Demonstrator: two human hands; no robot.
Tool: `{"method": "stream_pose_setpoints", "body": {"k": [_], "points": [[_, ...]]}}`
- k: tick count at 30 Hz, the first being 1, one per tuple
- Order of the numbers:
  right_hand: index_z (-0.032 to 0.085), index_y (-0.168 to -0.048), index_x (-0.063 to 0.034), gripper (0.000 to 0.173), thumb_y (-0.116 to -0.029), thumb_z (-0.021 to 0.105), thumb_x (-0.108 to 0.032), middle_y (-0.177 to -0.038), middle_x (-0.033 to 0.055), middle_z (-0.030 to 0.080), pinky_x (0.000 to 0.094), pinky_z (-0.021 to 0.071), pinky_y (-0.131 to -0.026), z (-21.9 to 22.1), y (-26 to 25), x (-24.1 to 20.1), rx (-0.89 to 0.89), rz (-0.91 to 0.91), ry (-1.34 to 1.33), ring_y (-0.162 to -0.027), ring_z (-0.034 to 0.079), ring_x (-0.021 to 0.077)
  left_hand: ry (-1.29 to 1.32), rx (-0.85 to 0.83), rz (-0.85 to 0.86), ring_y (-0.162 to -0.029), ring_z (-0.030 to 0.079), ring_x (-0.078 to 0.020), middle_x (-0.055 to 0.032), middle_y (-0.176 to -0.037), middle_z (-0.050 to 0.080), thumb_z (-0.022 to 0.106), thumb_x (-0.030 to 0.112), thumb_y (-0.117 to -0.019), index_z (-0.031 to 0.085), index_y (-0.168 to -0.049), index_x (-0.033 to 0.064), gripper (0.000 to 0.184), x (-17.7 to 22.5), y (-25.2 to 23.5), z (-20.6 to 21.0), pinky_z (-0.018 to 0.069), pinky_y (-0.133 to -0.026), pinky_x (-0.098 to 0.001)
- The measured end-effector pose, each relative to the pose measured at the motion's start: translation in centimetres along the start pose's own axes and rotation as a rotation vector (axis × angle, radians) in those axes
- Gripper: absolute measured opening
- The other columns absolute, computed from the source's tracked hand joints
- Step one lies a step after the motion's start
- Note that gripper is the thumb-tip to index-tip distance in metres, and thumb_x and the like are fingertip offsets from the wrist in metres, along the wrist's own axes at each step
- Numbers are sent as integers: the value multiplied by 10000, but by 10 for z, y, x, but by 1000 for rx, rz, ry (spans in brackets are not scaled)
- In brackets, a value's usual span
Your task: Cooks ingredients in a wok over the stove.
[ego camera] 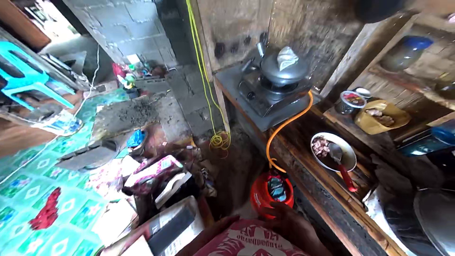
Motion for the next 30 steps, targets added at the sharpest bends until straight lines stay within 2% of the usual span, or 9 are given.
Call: {"method": "stream_pose_setpoints", "body": {"k": [1,3,5,7,10,15,19,24,30], "points": [[553,-1389,-143,603,-930,660,-519,-1338,165,685,479,582,-975,-3,-1,-10,-12,-21,-52,-1141,709,346,36,22,-24,-1329,540,-147,-166,-1477,536,382,252,-1105,411,-1501,-41,494,-9,-26,-16,432,-1127,-323],[585,-1400,-143,586,-955,643,-520,-1388,173,651,498,563,-1007,-10,-3,-19,-60,-30,-26,-1180,686,353,31,148,4,-1361,522,-195,-109,-1501,532,453,436,-1057,445,-1515,54,597,3,-64,-39,436,-1132,-416],[568,-1375,-62,509,-1001,553,-407,-1370,161,652,438,590,-953,-24,-6,-17,31,22,111,-1131,701,287,-9,303,30,-1354,532,-217,-110,-1499,535,573,366,-1012,486,-1495,69,573,38,-94,-59,451,-1121,-449],[540,-1324,-15,397,-1020,378,-213,-1243,147,705,400,616,-864,-46,-9,-17,253,53,140,-988,737,240,-76,378,62,-1338,539,-213,-126,-1485,536,631,260,-991,489,-1479,49,551,79,-123,-78,457,-1110,-429],[503,-1323,-9,384,-1063,270,-168,-1111,158,738,407,626,-770,-81,-4,-20,519,17,64,-851,747,251,-257,411,128,-1302,574,-237,-164,-1442,564,708,246,-937,528,-1435,19,577,127,-169,-114,489,-1089,-419],[577,-1236,-8,351,-1008,346,-141,-1069,100,745,347,610,-794,-91,-9,-46,547,-175,154,-862,723,172,-668,506,171,-1221,619,-273,-161,-1332,635,725,291,-933,642,-1344,67,475,198,-256,-184,503,-1063,-479],[652,-1199,5,342,-982,398,-66,-1101,65,746,329,588,-862,-84,-35,-77,565,-287,355,-953,703,130,-866,530,217,-1174,648,-273,-163,-1310,651,721,273,-944,640,-1360,81,465,251,-330,-229,518,-1039,-474],[682,-1176,1,318,-988,427,-25,-1099,53,749,302,586,-870,-75,-110,-101,671,-411,359,-964,700,104,-1085,501,240,-1164,651,-321,-153,-1284,677,731,312,-939,611,-1413,113,528,279,-395,-267,499,-1036,-543],[659,-1204,-8,254,-995,521,-53,-1111,50,730,300,582,-901,-57,-206,-109,757,-399,347,-996,694,106,-1198,380,511,-1171,661,-326,-132,-1192,729,684,251,-967,739,-1232,105,308,304,-419,-282,464,-1068,-566]]}}
Point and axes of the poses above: each hand's wrist, its own y-axis away from the middle knuckle, its own z-axis out of the palm, x = y × z, the point moved 10 cm from there along -y, towards the middle knuckle
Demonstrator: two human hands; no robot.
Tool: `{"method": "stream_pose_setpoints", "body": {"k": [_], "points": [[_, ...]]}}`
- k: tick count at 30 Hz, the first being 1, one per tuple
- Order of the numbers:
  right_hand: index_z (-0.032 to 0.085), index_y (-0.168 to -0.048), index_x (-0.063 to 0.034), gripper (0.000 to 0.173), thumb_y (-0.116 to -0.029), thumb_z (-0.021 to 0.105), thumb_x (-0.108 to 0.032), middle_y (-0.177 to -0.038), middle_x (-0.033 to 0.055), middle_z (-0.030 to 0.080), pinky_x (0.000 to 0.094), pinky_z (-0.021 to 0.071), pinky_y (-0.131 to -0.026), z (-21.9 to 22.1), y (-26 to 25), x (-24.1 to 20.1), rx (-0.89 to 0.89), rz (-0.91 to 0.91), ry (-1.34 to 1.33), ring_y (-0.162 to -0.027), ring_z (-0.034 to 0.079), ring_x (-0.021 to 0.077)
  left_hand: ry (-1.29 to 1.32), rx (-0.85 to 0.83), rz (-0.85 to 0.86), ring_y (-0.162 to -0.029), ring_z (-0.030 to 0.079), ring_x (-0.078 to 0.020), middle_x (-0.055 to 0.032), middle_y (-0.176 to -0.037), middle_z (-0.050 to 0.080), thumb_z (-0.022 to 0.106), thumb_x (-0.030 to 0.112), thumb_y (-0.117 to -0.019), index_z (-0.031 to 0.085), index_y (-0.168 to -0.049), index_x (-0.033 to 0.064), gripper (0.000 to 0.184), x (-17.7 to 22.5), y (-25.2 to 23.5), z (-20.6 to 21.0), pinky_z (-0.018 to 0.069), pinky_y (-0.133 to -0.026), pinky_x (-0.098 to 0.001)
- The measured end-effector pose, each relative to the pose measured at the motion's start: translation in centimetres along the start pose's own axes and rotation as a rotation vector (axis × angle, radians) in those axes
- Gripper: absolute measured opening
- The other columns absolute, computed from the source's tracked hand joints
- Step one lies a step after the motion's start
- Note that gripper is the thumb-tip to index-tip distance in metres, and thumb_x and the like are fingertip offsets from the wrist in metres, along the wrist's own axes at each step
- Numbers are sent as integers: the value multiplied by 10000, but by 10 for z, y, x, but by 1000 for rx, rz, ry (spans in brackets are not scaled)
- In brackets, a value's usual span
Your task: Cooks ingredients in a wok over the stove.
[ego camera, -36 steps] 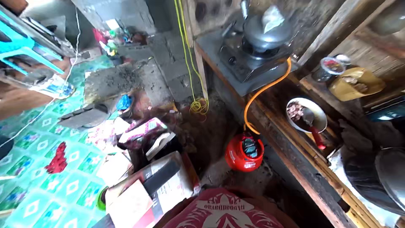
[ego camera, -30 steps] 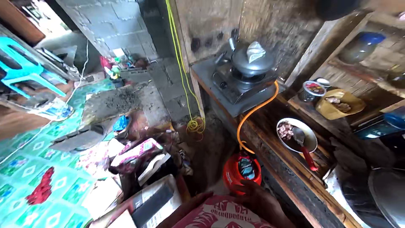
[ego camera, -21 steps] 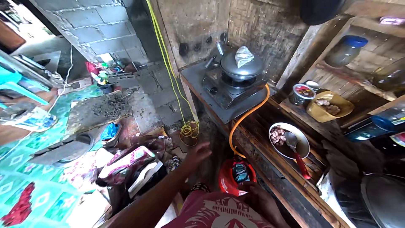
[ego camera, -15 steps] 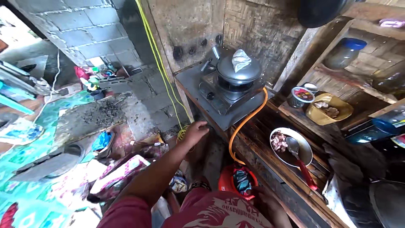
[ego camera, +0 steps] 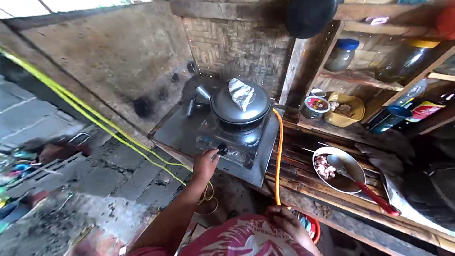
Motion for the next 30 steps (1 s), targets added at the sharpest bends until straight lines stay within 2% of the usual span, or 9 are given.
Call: {"method": "stream_pose_setpoints", "body": {"k": [3,6,11,14,19,25,30], "points": [[660,-1206,-15,258,-985,531,-49,-1101,28,732,265,584,-868,25,-12,6,18,29,-6,-963,692,76,35,-43,65,-1114,683,-343,-146,-1141,741,716,257,-939,732,-1217,61,341,-1,-8,-2,481,-1038,-588],[663,-1206,-17,270,-981,514,-43,-1100,28,737,256,582,-858,33,-13,6,79,14,-24,-956,692,70,72,-52,97,-1036,716,-310,-126,-1068,760,722,250,-936,742,-1187,51,321,-6,-7,4,524,-986,-562],[655,-1185,8,286,-973,465,-17,-1072,65,742,293,597,-859,28,-8,-3,177,12,-76,-949,708,121,344,-109,-183,-951,719,-208,-124,-1045,740,762,252,-918,656,-1276,15,442,-21,3,16,583,-906,-420],[663,-1172,-8,280,-969,470,-13,-1056,44,742,265,591,-841,22,-2,-12,175,8,-55,-937,701,96,366,-113,-238,-949,711,-217,-126,-1046,731,783,227,-902,672,-1246,32,411,-22,2,19,578,-901,-438],[673,-1162,-10,293,-956,465,-30,-1055,61,750,269,599,-812,1,18,-9,207,-1,-78,-918,711,109,276,-89,-211,-1063,682,-272,-155,-1161,704,776,202,-907,683,-1225,29,374,-20,-1,16,544,-971,-481],[684,-1127,-12,303,-957,436,-48,-1020,84,751,281,604,-762,-32,44,-3,294,-41,-182,-864,713,131,453,-17,-375,-945,705,-217,-127,-1058,723,805,220,-890,651,-1242,32,428,-32,4,23,571,-899,-452],[683,-1106,-15,300,-939,437,-55,-1016,104,759,302,615,-762,-48,57,1,292,-50,-222,-868,730,154,439,-4,-380,-959,697,-239,-130,-1070,721,782,219,-909,655,-1253,45,406,-29,7,23,559,-905,-474]]}}
Point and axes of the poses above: each hand's wrist, its own y-axis away from the middle knuckle, its own z-axis out of the palm, x = y × z, the point moved 10 cm from there along -y, towards the middle knuckle
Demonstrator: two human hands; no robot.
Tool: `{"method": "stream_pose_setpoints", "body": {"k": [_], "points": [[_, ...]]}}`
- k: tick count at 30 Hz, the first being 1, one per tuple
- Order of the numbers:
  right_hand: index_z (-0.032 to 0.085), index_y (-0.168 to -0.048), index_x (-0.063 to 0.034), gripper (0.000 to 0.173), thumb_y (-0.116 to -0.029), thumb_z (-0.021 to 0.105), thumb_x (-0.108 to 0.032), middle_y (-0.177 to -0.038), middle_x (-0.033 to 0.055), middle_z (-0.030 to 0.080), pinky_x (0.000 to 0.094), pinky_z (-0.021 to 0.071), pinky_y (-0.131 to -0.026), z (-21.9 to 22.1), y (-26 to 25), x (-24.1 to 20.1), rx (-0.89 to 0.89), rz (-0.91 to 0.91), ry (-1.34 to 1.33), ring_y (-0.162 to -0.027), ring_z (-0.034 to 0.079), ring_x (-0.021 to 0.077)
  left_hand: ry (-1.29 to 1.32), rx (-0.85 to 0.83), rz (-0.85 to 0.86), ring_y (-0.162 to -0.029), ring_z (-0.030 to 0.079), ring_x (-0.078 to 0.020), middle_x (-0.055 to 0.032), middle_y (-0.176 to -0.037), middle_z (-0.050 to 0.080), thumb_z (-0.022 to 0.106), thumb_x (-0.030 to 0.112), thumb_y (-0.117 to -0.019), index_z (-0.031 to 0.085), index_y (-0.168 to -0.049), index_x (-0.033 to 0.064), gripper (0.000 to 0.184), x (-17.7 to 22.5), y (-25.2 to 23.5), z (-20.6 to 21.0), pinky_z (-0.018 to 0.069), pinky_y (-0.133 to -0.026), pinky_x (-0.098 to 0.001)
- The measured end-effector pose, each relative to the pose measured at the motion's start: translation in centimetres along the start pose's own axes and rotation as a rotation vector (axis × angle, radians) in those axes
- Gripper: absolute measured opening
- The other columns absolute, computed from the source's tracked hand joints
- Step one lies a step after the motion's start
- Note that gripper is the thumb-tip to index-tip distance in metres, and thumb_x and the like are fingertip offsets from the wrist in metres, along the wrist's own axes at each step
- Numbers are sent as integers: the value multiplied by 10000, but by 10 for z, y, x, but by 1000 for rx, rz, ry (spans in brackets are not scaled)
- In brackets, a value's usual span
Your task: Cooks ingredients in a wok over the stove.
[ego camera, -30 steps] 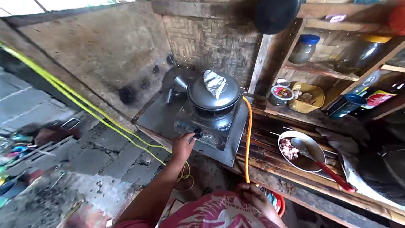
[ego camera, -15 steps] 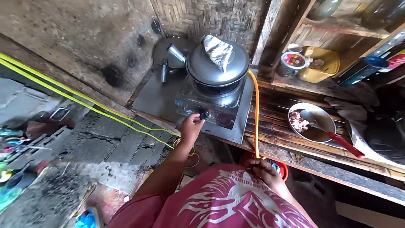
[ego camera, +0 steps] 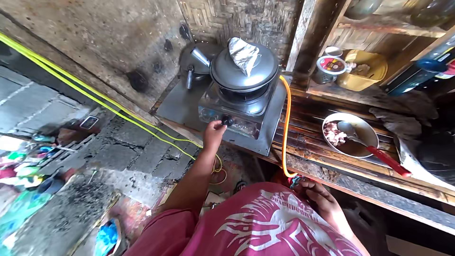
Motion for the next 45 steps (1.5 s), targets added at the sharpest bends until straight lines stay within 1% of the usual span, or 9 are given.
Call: {"method": "stream_pose_setpoints", "body": {"k": [5,13,22,26,28,32,36,38,45], "points": [[688,-1121,-17,312,-959,424,-57,-1019,102,757,308,616,-770,-6,5,-3,-18,-7,-17,-870,727,161,-261,-14,148,-976,716,-250,-105,-1082,738,722,237,-959,649,-1313,109,384,17,2,3,565,-916,-519],[680,-1104,-19,293,-955,431,-62,-986,77,755,299,613,-775,-10,9,-2,-9,10,-29,-858,724,143,-433,35,341,-1001,716,-292,-147,-1103,733,705,193,-966,686,-1264,82,319,34,8,0,560,-936,-533],[682,-1107,-20,287,-959,443,-77,-994,92,750,313,614,-784,-18,9,3,-31,11,-72,-861,723,159,-537,74,398,-1001,716,-287,-127,-1078,746,713,184,-956,703,-1254,93,312,43,9,1,548,-950,-537],[679,-1102,-19,287,-963,435,-79,-992,91,751,316,615,-778,-21,10,3,-15,4,-77,-853,724,158,-688,84,440,-1135,669,-329,-119,-1147,739,670,198,-978,712,-1257,120,293,50,14,6,449,-1051,-588],[681,-1096,-24,281,-963,439,-75,-989,85,753,310,616,-775,-21,9,5,-8,11,-80,-848,725,153,-727,93,467,-1151,662,-335,-113,-1152,739,660,199,-983,721,-1244,136,275,51,15,7,442,-1050,-595],[689,-1093,-25,284,-961,444,-79,-985,84,752,306,615,-765,-20,6,7,-28,0,-95,-843,722,151,-721,105,488,-1130,673,-325,-100,-1137,745,679,192,-970,725,-1238,145,275,50,13,5,459,-1024,-597],[695,-1093,-28,288,-963,445,-86,-992,92,752,306,614,-768,-21,5,6,-36,-4,-98,-844,721,151,-556,62,317,-1050,691,-315,-128,-1137,726,772,247,-913,657,-1315,96,444,33,3,-2,523,-967,-566],[690,-1098,-24,286,-962,447,-89,-991,91,749,311,614,-774,-21,5,6,-33,-2,-90,-849,719,153,-511,63,262,-1053,690,-320,-138,-1150,720,788,253,-897,657,-1291,81,449,27,1,-6,530,-955,-567],[694,-1094,-32,298,-966,428,-74,-983,76,751,291,611,-765,-19,5,5,-45,0,-91,-844,718,137,-535,73,385,-1090,688,-299,-128,-1155,726,712,195,-956,704,-1237,87,301,37,9,-1,514,-1001,-546]]}}
Point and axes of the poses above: each hand's wrist, its own y-axis away from the middle knuckle, its own z-axis out of the palm, x = y × z, the point moved 10 cm from there along -y, towards the middle knuckle
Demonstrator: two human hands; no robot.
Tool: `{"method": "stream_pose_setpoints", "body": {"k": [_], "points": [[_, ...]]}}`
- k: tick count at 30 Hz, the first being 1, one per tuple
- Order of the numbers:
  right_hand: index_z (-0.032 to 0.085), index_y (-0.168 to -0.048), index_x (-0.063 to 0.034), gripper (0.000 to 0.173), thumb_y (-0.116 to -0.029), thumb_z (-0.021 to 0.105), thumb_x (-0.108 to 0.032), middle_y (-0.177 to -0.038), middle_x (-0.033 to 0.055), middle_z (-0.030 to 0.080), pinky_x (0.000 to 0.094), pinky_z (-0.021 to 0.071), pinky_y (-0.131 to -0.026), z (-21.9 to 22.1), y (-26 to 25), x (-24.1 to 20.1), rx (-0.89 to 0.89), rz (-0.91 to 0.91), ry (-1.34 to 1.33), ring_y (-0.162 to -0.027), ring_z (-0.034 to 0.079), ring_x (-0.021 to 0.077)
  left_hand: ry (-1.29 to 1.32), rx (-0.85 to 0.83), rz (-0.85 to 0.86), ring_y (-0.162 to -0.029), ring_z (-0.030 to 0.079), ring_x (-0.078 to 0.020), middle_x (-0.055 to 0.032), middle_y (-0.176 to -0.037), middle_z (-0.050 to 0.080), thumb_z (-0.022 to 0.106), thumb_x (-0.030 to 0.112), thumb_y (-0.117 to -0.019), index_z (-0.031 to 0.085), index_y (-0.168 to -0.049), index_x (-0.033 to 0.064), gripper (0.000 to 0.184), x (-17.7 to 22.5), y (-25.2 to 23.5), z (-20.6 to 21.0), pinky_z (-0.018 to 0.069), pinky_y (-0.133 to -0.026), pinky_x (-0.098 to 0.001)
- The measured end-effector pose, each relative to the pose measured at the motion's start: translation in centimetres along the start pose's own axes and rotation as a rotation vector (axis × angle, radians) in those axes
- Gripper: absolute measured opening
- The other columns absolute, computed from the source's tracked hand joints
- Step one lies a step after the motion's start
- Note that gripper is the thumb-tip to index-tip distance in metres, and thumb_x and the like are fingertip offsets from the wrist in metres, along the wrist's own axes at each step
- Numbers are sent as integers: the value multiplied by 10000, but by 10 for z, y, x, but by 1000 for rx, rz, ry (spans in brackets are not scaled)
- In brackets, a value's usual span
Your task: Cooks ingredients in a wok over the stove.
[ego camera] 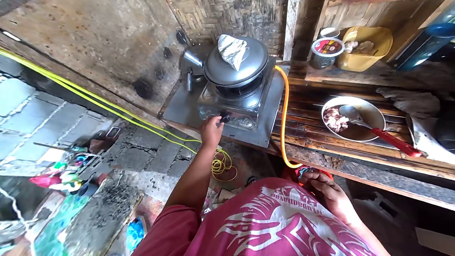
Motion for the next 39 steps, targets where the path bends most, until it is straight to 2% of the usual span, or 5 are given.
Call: {"method": "stream_pose_setpoints", "body": {"k": [6,11,26,34,39], "points": [[689,-1096,-27,299,-962,428,-81,-993,89,752,307,615,-768,-2,2,0,17,9,-8,-851,722,151,-91,35,66,-1116,678,-301,-108,-1149,738,697,200,-964,728,-1214,114,266,5,0,-1,459,-1038,-582],[694,-1092,-27,298,-961,432,-79,-986,87,752,303,615,-760,-3,3,0,30,5,-15,-841,721,151,-112,75,111,-1086,689,-309,-109,-1118,746,708,187,-956,740,-1189,113,246,9,1,-3,476,-1014,-576],[674,-1103,-12,288,-974,429,-91,-972,97,752,310,609,-749,4,-5,2,41,23,13,-827,720,154,-180,66,178,-1129,681,-340,-124,-1154,746,659,199,-971,755,-1185,125,246,17,-3,-4,461,-1040,-582],[678,-1104,-24,306,-970,409,-83,-973,83,755,304,612,-751,8,-4,4,40,5,-11,-832,721,145,-168,70,181,-1130,673,-321,-105,-1145,741,690,198,-957,738,-1194,128,251,11,-1,-3,463,-1031,-581],[675,-1109,-21,304,-973,413,-92,-983,87,752,302,611,-746,7,-5,7,42,12,-6,-832,718,145,-109,41,77,-1137,655,-322,-122,-1175,716,746,255,-912,696,-1228,98,357,2,-1,-5,432,-1057,-592]]}}
Point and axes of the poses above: each hand's wrist, its own y-axis away from the middle knuckle, its own z-axis out of the palm, x = y × z, the point moved 10 cm from there along -y, towards the middle knuckle
